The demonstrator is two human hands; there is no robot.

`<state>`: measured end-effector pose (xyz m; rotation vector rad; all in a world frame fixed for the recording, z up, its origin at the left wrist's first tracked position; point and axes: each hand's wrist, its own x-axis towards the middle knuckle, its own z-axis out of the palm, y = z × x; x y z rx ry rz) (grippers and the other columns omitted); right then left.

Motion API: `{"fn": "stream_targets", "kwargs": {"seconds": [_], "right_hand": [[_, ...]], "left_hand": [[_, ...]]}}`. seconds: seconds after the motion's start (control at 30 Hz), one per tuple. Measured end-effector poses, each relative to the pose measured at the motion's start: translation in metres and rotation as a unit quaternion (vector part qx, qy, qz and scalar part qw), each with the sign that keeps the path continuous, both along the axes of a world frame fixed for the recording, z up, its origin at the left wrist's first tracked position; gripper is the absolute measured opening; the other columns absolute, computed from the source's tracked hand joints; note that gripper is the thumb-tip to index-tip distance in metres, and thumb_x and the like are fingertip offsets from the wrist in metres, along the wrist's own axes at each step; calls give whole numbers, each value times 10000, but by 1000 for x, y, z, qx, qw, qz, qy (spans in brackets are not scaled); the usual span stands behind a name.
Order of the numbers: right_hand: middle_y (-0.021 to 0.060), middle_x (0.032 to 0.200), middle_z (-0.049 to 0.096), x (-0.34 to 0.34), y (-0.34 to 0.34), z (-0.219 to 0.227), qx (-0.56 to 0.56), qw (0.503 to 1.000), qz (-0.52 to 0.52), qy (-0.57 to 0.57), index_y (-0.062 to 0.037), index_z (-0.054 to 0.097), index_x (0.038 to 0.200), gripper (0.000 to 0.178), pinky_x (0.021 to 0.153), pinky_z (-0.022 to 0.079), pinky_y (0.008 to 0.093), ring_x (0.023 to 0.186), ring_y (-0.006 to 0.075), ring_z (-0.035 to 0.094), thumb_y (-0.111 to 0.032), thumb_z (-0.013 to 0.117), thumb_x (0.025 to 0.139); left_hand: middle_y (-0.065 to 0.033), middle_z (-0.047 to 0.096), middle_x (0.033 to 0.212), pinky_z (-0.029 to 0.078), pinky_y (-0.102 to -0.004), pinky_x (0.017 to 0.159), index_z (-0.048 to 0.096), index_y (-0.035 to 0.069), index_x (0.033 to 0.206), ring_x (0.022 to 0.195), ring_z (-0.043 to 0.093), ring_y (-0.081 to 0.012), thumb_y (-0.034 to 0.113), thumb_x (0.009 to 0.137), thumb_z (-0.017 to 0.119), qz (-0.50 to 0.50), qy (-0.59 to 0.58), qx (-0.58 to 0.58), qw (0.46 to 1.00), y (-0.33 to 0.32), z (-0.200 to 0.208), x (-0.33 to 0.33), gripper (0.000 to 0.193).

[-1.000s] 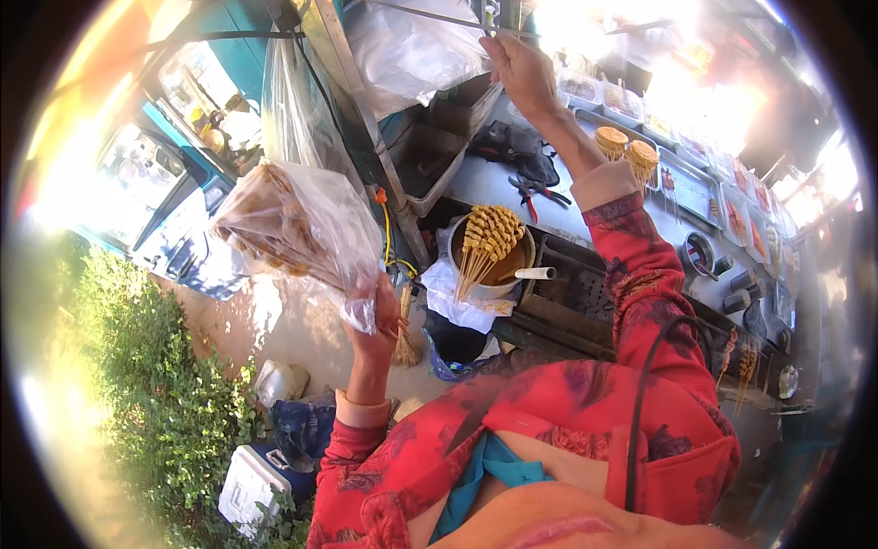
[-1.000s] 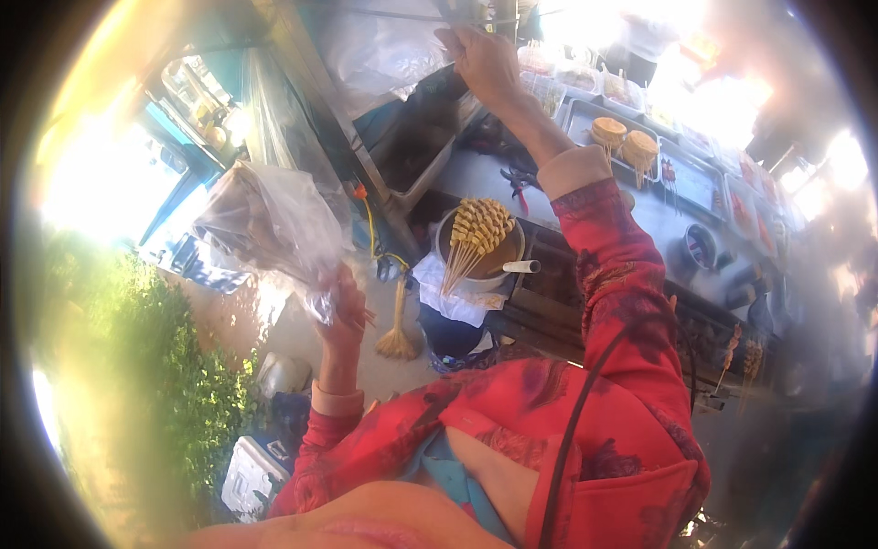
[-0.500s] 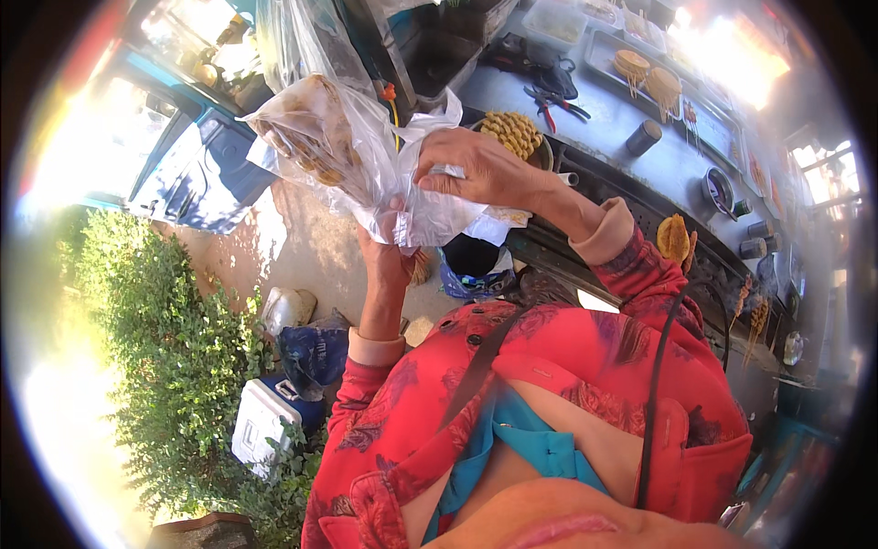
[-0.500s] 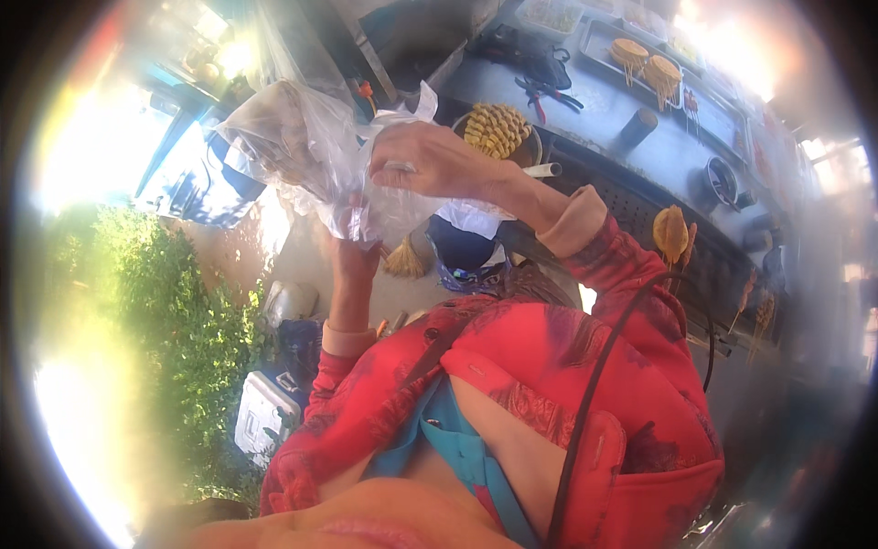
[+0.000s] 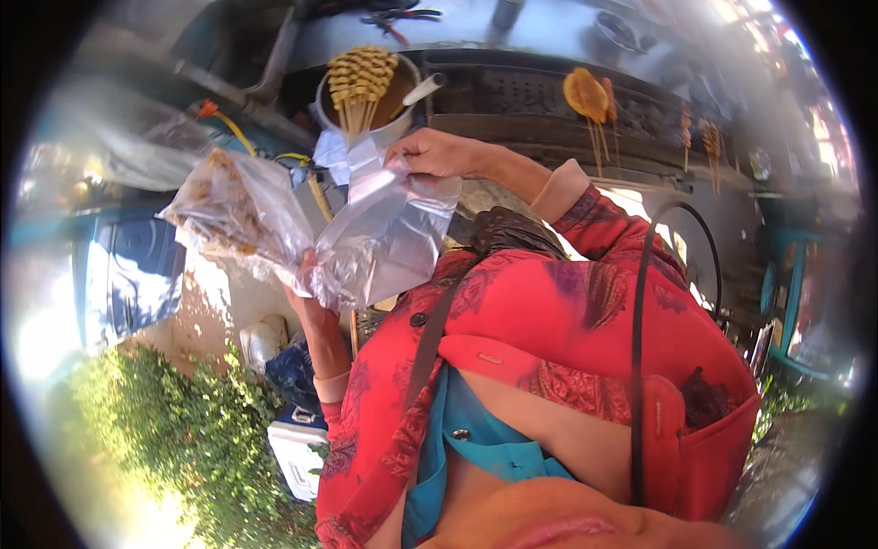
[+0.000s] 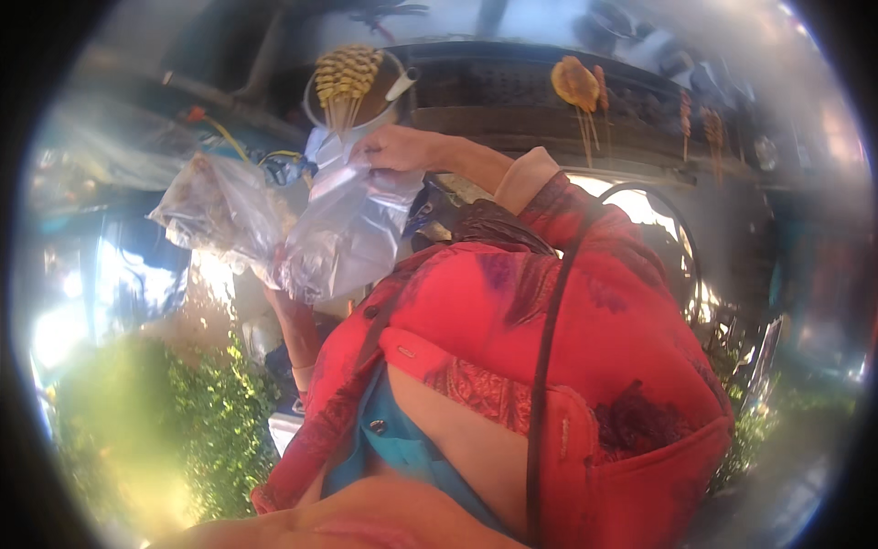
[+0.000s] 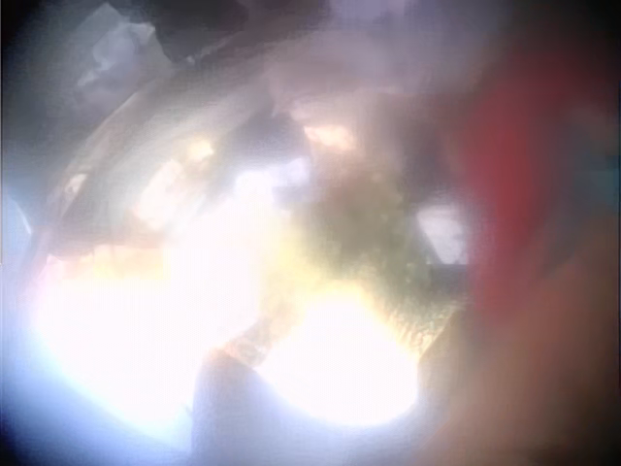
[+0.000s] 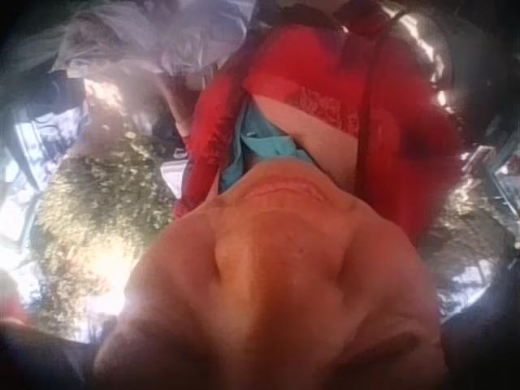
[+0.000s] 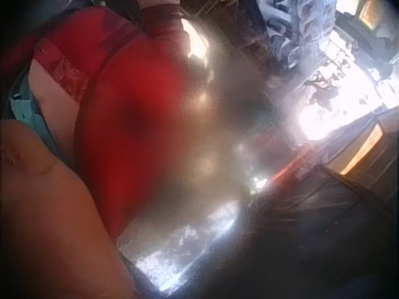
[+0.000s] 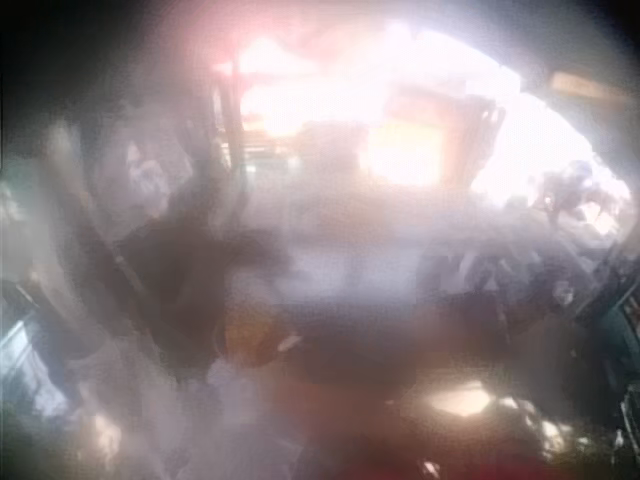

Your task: The person grills various skewered foods over charcoal, applies sauce and seasoning, and packs cooked items into plastic bags. They handle multiple skewers, a sauce bottle, a seasoning shaker, and plastic bags while working at an outdoor street food cart.

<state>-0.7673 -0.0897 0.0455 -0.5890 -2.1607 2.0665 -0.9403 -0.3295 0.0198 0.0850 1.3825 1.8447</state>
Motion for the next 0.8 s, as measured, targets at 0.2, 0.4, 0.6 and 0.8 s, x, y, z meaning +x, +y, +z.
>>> {"fn": "stream_targets", "kwargs": {"seconds": [0.2, 0.4, 0.6, 0.8], "right_hand": [[49, 616, 550, 110, -8, 11, 114, 977, -182, -15, 3, 611, 808, 236, 537, 398, 303, 565, 104, 477, -214, 557, 885], [179, 747, 616, 230, -20, 29, 357, 865, -342, -87, -41, 608, 941, 188, 635, 455, 436, 722, 360, 608, -163, 574, 803], [3, 690, 602, 298, -26, 32, 23, 933, -357, 31, -12, 599, 868, 253, 514, 439, 206, 609, 50, 554, -247, 530, 933], [-9, 679, 586, 372, -27, 26, -219, 866, -435, 112, -15, 614, 879, 316, 425, 371, 189, 526, 37, 507, -316, 533, 932]], "left_hand": [[-91, 564, 909, 447, -256, 566, 493, -50, 1148, 696, 542, -126, 143, 853, 593, -143, 175, -23, 974, 45, -8, 38, 367], [-20, 499, 639, 298, -219, 407, 573, 20, 783, 486, 404, -62, 194, 883, 544, -239, 318, 69, 915, 101, 22, 104, 203], [-31, 537, 581, 283, -203, 341, 548, 30, 724, 407, 442, -67, 267, 872, 620, -321, 136, 22, 937, 150, 57, 251, 288], [-28, 565, 664, 289, -157, 346, 580, 15, 822, 425, 418, -32, 229, 893, 577, -421, 114, 92, 895, 183, 52, 369, 226]]}}
